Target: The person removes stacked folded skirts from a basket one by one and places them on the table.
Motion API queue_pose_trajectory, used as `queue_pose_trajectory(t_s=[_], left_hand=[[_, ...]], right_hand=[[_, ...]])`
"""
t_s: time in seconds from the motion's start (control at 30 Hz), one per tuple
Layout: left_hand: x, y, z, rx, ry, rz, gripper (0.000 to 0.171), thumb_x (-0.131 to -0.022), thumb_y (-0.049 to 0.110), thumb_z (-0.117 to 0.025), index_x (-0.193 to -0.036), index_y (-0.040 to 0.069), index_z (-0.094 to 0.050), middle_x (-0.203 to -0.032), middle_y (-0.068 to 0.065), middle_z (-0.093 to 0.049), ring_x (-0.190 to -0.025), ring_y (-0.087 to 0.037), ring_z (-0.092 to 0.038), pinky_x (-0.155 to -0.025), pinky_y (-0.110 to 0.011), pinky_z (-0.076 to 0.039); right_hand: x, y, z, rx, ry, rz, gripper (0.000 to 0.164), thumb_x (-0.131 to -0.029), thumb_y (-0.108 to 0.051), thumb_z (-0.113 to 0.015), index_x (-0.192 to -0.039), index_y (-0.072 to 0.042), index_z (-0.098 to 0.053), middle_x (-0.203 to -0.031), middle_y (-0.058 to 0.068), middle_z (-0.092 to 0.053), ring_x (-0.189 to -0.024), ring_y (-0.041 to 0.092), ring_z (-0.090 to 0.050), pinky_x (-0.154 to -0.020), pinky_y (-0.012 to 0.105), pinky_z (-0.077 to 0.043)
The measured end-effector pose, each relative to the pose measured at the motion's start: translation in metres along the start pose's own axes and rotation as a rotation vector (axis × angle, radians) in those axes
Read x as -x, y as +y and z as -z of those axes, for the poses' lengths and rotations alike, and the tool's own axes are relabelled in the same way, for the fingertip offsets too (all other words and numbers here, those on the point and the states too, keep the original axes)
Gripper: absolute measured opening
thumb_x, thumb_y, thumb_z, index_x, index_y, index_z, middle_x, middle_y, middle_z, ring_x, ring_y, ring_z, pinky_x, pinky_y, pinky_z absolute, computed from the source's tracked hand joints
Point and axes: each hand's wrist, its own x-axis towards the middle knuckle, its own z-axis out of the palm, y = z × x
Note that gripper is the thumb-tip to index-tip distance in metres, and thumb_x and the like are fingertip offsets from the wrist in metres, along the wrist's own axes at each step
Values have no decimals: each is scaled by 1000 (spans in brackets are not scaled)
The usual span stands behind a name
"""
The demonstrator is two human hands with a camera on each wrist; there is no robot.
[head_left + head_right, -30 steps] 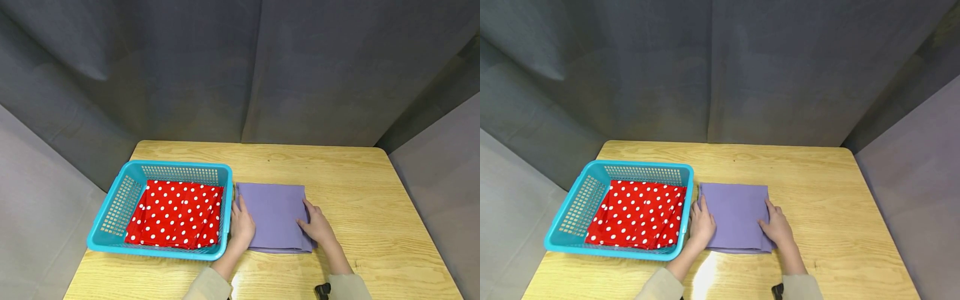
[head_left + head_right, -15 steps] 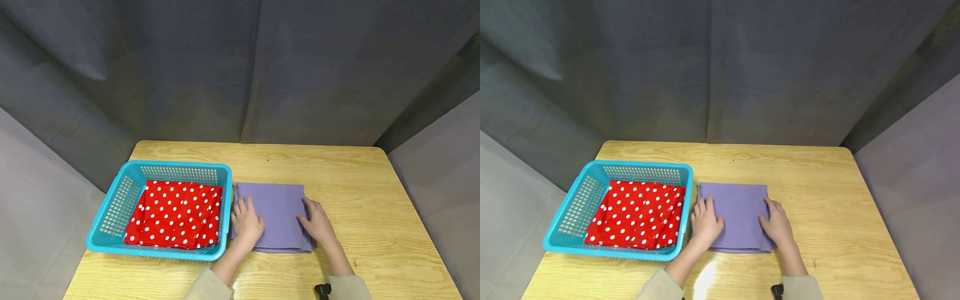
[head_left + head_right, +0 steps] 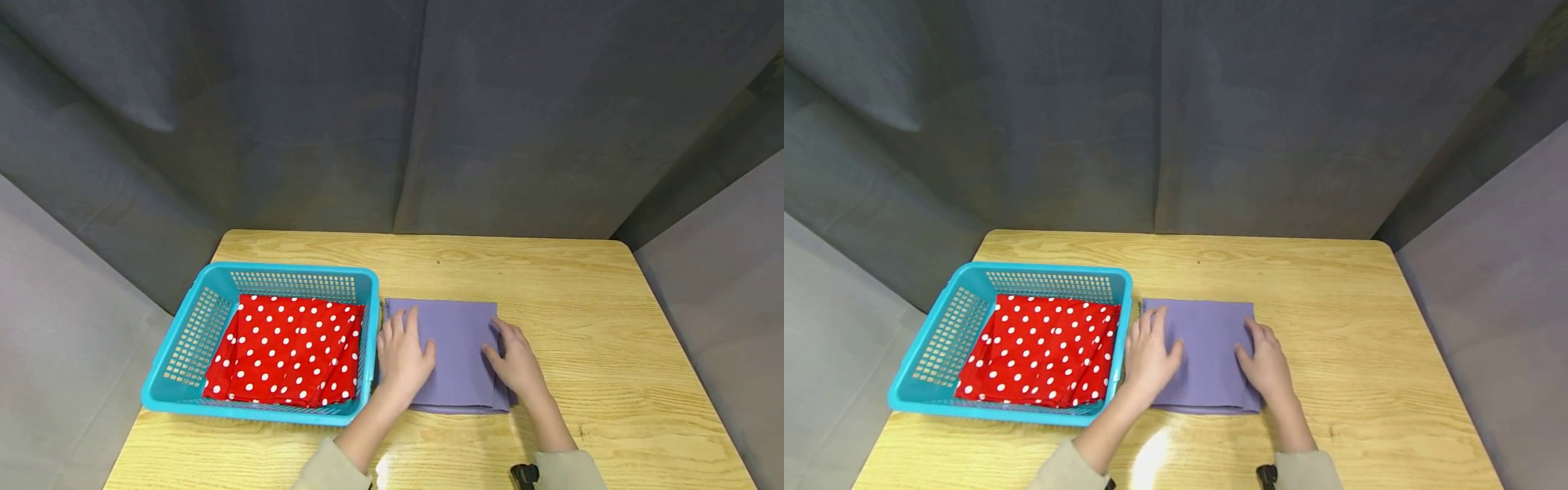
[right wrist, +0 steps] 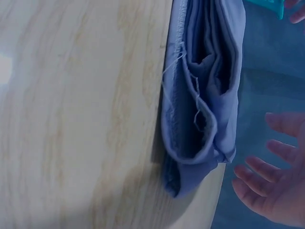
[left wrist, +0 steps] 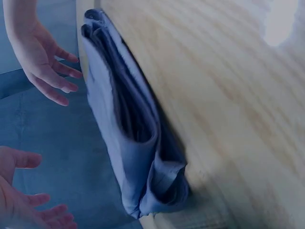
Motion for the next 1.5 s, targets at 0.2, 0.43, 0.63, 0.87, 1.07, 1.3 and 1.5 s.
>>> queue_pose_trajectory(t_s=[0.2,0.43,0.63,0.87,1.07,1.3,1.5], left_hand=[[-3,-5,11,54,64,-28,48,-77,22,-66,-120,6,-53,-115,-11,-51,-106,-29,-46,-91,-42,-38],[-7,-15,23,107,130,-31,44,-75,19,-67,-117,7,-56,-115,-11,-53,-108,-29,-47,-91,-44,-38],[-10,-29,31,125,168,-23,43,-75,16,-68,-115,5,-57,-113,-10,-53,-107,-29,-48,-91,-45,-38],[-13,-45,42,143,211,-19,41,-76,13,-66,-115,5,-57,-110,-12,-56,-102,-30,-50,-87,-45,-40],[-14,-60,53,170,236,4,41,-77,13,-67,-115,5,-57,-113,-13,-57,-104,-30,-50,-88,-47,-40],[-16,-76,61,182,257,11,41,-77,11,-66,-116,2,-55,-115,-14,-57,-105,-31,-51,-90,-49,-38],[-18,-88,70,188,254,16,44,-77,8,-67,-118,1,-54,-116,-16,-56,-106,-33,-50,-91,-50,-38]], right_hand=[[0,-10,1,0,25,25,57,-86,-15,-60,-136,1,-36,-131,30,-38,-120,46,-38,-98,57,-32],[-2,-24,-2,-16,68,100,56,-84,-14,-62,-134,1,-40,-129,29,-42,-118,45,-40,-97,55,-33],[-5,-36,-8,-20,86,135,56,-83,-14,-64,-133,-1,-42,-126,27,-45,-117,43,-43,-96,54,-36],[-7,-55,-16,-27,95,176,56,-82,-14,-66,-132,-2,-44,-125,25,-47,-115,40,-46,-95,52,-38],[-6,-69,-22,-21,102,203,55,-81,-14,-66,-132,-6,-46,-122,22,-50,-113,38,-48,-94,51,-40],[-7,-85,-27,-11,105,223,54,-81,-14,-66,-131,-9,-47,-123,18,-51,-115,35,-48,-94,49,-40],[-9,-98,-32,-27,113,240,54,-81,-15,-67,-131,-9,-48,-124,17,-51,-115,34,-49,-94,49,-41]])
